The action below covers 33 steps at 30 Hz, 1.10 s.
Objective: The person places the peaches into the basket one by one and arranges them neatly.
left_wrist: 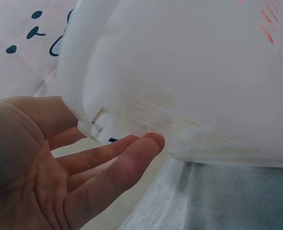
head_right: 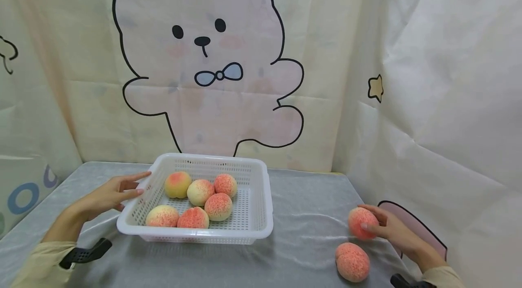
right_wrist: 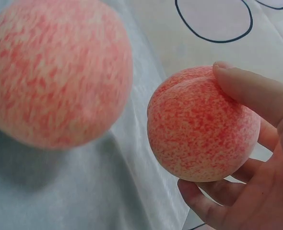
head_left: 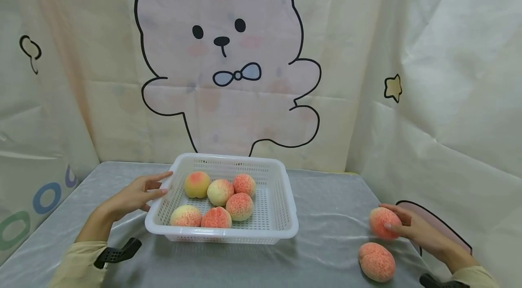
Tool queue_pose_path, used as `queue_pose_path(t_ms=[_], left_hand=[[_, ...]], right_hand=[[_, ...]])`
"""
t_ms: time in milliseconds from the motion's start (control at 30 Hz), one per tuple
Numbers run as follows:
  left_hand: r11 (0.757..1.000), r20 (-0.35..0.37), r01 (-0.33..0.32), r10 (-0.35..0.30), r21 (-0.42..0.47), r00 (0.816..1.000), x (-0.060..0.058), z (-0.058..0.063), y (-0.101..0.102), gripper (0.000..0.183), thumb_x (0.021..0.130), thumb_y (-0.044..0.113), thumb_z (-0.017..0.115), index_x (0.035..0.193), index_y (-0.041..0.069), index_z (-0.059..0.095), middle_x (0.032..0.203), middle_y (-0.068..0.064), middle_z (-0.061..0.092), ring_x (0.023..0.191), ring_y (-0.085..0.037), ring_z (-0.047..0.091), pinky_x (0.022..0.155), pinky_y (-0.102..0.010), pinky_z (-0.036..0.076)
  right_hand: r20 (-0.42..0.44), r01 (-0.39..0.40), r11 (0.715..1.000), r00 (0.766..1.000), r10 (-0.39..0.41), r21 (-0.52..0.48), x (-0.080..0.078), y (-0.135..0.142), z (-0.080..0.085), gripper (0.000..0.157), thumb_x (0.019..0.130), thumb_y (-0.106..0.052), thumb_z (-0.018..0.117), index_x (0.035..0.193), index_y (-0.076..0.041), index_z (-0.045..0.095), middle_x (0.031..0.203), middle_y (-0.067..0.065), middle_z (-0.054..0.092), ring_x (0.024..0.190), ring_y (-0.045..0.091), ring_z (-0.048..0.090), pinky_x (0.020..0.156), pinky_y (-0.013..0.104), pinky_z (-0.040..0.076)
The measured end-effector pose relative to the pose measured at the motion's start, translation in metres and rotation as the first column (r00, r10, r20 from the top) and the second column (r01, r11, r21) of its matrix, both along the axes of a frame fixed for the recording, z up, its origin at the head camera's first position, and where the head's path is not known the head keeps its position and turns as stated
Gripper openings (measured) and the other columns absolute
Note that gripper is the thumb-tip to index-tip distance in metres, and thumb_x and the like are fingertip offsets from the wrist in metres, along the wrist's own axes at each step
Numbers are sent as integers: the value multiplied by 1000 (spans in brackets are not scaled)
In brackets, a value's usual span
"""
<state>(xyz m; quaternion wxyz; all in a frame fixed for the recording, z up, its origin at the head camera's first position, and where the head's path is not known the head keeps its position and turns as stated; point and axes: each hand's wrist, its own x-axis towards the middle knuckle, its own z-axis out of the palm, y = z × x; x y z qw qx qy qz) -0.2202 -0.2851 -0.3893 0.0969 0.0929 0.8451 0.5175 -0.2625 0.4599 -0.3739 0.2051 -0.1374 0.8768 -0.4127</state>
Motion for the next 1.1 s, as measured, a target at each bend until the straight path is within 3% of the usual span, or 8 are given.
queue_pose_path(t_ms=[100,233,333,467,600,900,1100], left_hand=[[1000,6,0,0,4,1000,0,0,0,75,102,26,61,161,5,19,143,-35,50,107,-27,67,75,-44,62],[1000,7,12,-12,15,1000,0,-1,1,75,102,25,60,161,4,19,143,-36,50,109,-28,66,76,-44,62],[1000,3,14,-14,14,1000,-1,-1,2,74,102,25,60,161,4,19,143,-35,50,109,-28,66,76,-44,62],[1000,0,9,-9,11,1000,-1,-1,3,74,102,25,60,161,4,20,142,-35,51,109,-28,66,75,-44,62],[1000,2,7,-7,5,1000,-2,-1,2,74,102,25,61,161,5,20,142,-35,51,109,-28,66,75,-44,62],[1000,3,4,-4,0,1000,-1,0,0,75,102,26,61,161,5,19,142,-34,51,107,-27,67,75,-43,62],[1000,7,6,-6,3,1000,0,0,-1,75,102,26,60,161,6,19,143,-35,50,107,-27,67,75,-44,62]], right_hand=[[-38,16,1000,999,-16,1,0,-8,5,64,107,-26,50,159,-1,24,129,-32,47,113,-22,46,86,16,48],[-68,40,999,997,-39,21,2,-18,8,65,106,-27,53,159,-1,26,148,1,50,113,-20,48,86,17,49],[-65,58,998,996,-57,15,1,-23,7,65,105,-26,55,159,-1,26,151,15,48,112,-18,50,86,18,49],[-72,52,999,996,-51,0,-2,-28,6,65,105,-25,55,158,0,27,143,8,55,112,-12,55,86,20,50],[-84,49,999,995,-49,-2,-4,-36,8,65,105,-26,54,158,0,27,143,11,56,111,-9,56,88,25,51],[-61,79,997,995,-78,17,-7,-58,15,67,104,-32,56,160,-7,27,153,23,45,118,-1,51,102,55,47],[-67,20,999,998,-23,-46,-9,-71,16,64,105,-26,55,159,-7,28,146,8,53,117,-3,55,98,41,47]])
